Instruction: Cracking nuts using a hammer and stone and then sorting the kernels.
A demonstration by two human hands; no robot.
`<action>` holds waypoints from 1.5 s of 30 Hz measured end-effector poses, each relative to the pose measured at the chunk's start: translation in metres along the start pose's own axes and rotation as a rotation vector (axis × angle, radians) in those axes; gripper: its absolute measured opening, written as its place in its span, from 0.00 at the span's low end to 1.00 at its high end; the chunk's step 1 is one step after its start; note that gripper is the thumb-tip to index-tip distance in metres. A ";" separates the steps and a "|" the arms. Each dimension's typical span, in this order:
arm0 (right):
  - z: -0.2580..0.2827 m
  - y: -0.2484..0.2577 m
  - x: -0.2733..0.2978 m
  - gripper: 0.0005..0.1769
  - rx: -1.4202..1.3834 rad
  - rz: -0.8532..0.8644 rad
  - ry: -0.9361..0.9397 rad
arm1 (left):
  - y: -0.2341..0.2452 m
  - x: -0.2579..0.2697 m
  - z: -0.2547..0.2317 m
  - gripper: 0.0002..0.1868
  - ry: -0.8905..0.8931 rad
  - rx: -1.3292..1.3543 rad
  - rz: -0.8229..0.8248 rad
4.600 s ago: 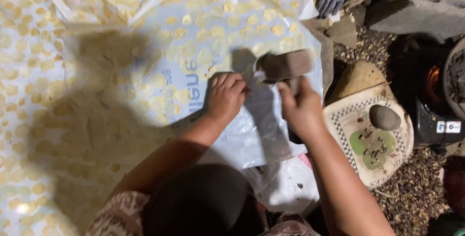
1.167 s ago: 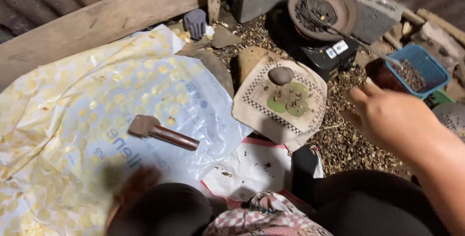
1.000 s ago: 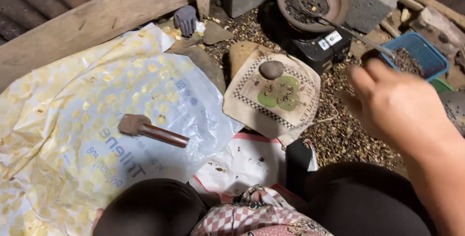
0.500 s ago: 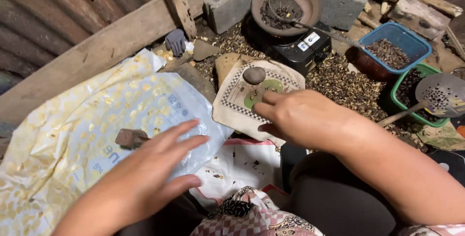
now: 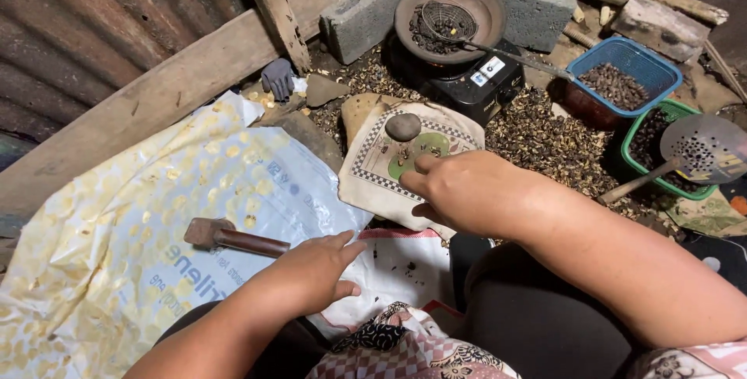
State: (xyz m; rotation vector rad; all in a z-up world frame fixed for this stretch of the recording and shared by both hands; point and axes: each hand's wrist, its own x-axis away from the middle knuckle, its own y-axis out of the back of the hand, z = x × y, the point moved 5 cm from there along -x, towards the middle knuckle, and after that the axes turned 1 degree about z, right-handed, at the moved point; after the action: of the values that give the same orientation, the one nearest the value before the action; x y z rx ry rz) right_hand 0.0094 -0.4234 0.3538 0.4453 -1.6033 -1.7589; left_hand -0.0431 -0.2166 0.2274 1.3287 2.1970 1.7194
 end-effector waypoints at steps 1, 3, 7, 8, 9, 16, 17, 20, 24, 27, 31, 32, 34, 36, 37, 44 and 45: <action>-0.001 -0.001 0.000 0.21 -0.003 0.008 -0.005 | 0.000 0.002 0.000 0.40 0.038 0.005 0.061; -0.002 -0.002 -0.003 0.21 0.002 0.016 -0.008 | 0.005 0.004 -0.002 0.40 0.075 0.010 0.114; -0.004 -0.008 -0.005 0.21 0.027 0.046 0.022 | -0.002 0.008 0.004 0.39 0.140 0.011 0.241; -0.004 -0.009 -0.005 0.20 0.034 0.043 0.031 | -0.005 0.006 0.008 0.40 0.132 0.016 0.216; -0.003 -0.008 -0.006 0.20 0.031 0.045 0.032 | -0.007 0.007 0.008 0.40 0.132 0.017 0.219; -0.006 -0.013 -0.005 0.25 0.046 0.081 0.026 | -0.001 0.008 0.005 0.41 0.169 0.014 0.233; -0.007 -0.015 -0.005 0.26 0.043 0.062 0.042 | 0.000 0.009 0.004 0.41 0.181 0.016 0.243; -0.005 -0.010 -0.003 0.25 0.040 0.112 0.015 | -0.001 0.007 0.007 0.40 0.176 0.008 0.239; -0.005 -0.009 -0.004 0.24 0.044 0.117 0.003 | -0.002 0.005 0.009 0.40 0.174 0.000 0.243; -0.006 -0.010 -0.005 0.23 0.043 0.098 0.009 | -0.002 0.004 0.012 0.40 0.167 -0.004 0.239; -0.007 -0.009 -0.007 0.21 0.023 0.121 0.004 | -0.003 0.002 0.013 0.40 0.134 -0.018 0.219; -0.006 -0.010 -0.008 0.22 0.016 0.138 -0.008 | -0.004 0.002 0.013 0.40 0.127 -0.017 0.211; -0.032 -0.037 -0.012 0.23 0.068 0.068 -0.030 | -0.003 0.002 0.009 0.39 0.097 -0.021 0.203; -0.040 -0.032 -0.015 0.25 0.127 0.002 -0.045 | -0.007 0.001 0.005 0.38 0.071 -0.016 0.187; -0.041 -0.016 -0.016 0.24 0.133 0.015 -0.152 | -0.012 0.000 0.004 0.39 0.069 -0.010 0.208; -0.100 -0.092 -0.088 0.25 0.213 0.371 -0.203 | -0.020 0.010 0.008 0.37 0.031 0.039 0.050; -0.116 -0.124 -0.104 0.25 0.203 0.373 -0.195 | -0.012 0.012 0.006 0.37 0.039 0.041 0.061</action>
State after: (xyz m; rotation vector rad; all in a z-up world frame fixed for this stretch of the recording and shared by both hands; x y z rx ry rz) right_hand 0.1266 -0.4373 0.1927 0.0567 -1.8722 -1.3985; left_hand -0.0545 -0.2044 0.2206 1.3968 2.2472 1.7441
